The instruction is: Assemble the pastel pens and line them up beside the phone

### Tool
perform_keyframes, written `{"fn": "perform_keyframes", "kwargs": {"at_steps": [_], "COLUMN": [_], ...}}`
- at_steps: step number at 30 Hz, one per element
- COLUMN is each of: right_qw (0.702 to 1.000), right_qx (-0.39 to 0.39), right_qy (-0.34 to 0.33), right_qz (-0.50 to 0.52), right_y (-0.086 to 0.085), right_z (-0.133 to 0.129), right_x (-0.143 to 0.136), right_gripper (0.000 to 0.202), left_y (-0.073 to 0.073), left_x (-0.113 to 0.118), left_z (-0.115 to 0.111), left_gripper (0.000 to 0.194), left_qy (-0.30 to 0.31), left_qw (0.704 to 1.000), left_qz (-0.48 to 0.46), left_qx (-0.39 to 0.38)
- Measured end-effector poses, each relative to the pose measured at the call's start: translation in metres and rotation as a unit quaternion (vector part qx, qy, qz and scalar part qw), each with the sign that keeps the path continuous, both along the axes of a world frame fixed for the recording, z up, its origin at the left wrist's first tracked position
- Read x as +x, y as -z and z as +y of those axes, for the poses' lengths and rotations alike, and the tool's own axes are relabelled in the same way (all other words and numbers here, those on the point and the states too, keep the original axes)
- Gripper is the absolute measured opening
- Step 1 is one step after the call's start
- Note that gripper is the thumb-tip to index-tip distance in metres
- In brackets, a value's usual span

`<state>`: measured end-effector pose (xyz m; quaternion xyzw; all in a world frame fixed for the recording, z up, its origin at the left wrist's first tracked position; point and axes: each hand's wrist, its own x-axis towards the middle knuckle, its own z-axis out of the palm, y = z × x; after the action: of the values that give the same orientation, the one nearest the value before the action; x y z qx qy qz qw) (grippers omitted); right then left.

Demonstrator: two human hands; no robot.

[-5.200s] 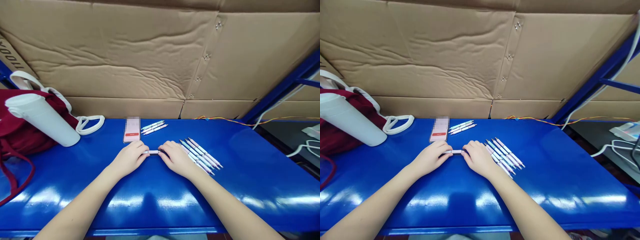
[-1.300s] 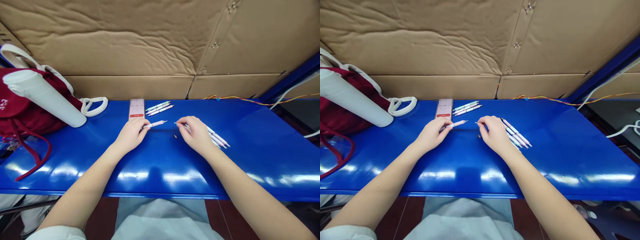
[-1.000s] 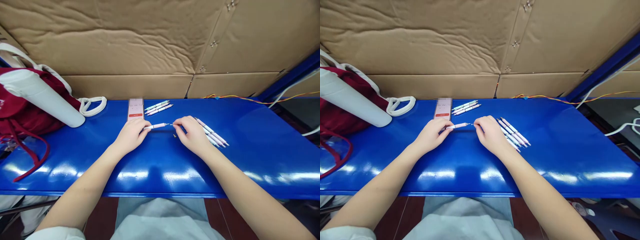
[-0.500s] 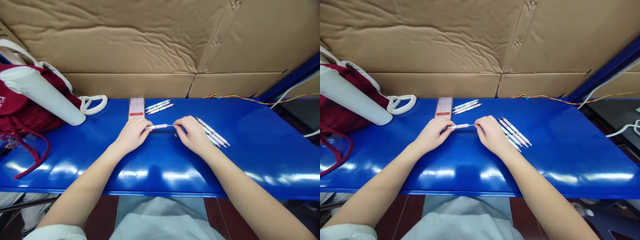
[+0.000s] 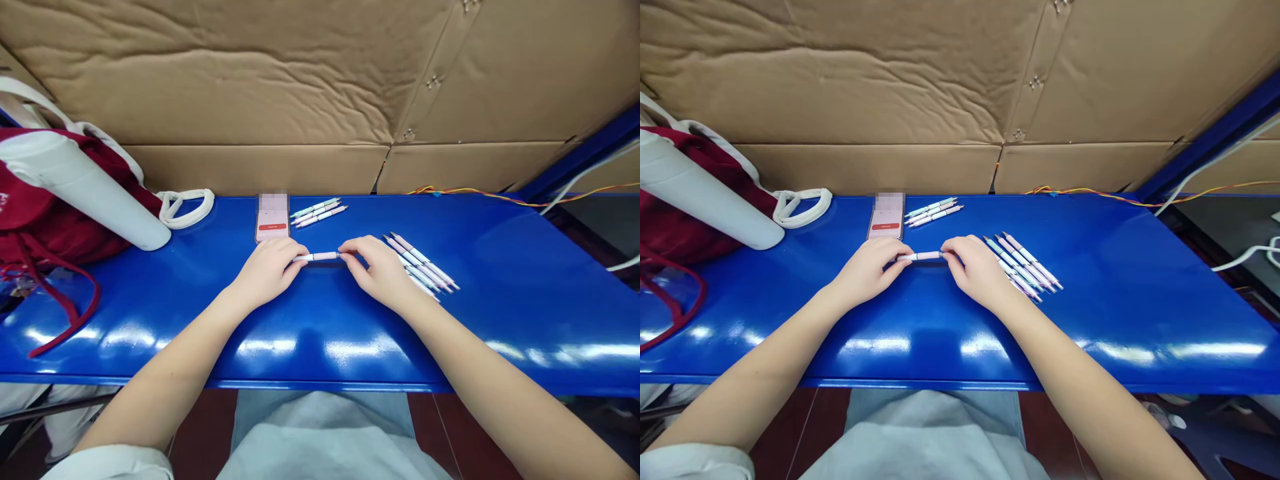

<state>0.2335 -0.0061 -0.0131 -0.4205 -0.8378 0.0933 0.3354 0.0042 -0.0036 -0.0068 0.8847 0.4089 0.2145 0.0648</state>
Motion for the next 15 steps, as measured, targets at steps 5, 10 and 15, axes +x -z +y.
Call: {"fn": "perform_keyframes", "kwargs": {"at_steps": [5,10,15], "right_qw": [0.996,0.961,0.952], "right_qx": [-0.051,-0.042,-0.058], "right_qy": [0.043,0.026,0.02], "right_qz": [-0.067,-0.273,-0.299], "right_y": [-0.004,-0.004,-0.003], "right_z": [0.003,0.003,-0.001], "right_x": [0.011,0.01,0.005], "right_gripper": [0.025,0.012,0.014], "left_y": [-0.004,-0.006,-0.006], "left_x": [-0.004,-0.009,-0.01], "left_z": [0.001,0.003,0.004], "left_gripper": [0.023,0.024,0.025], "left_qy": [-0.024,-0.047,-0.042], "left_qw": [1.0,0.999,0.999], "left_qz": [-0.002,0.003,0.009], "left_qx": [0.012,0.018,0.014]}}
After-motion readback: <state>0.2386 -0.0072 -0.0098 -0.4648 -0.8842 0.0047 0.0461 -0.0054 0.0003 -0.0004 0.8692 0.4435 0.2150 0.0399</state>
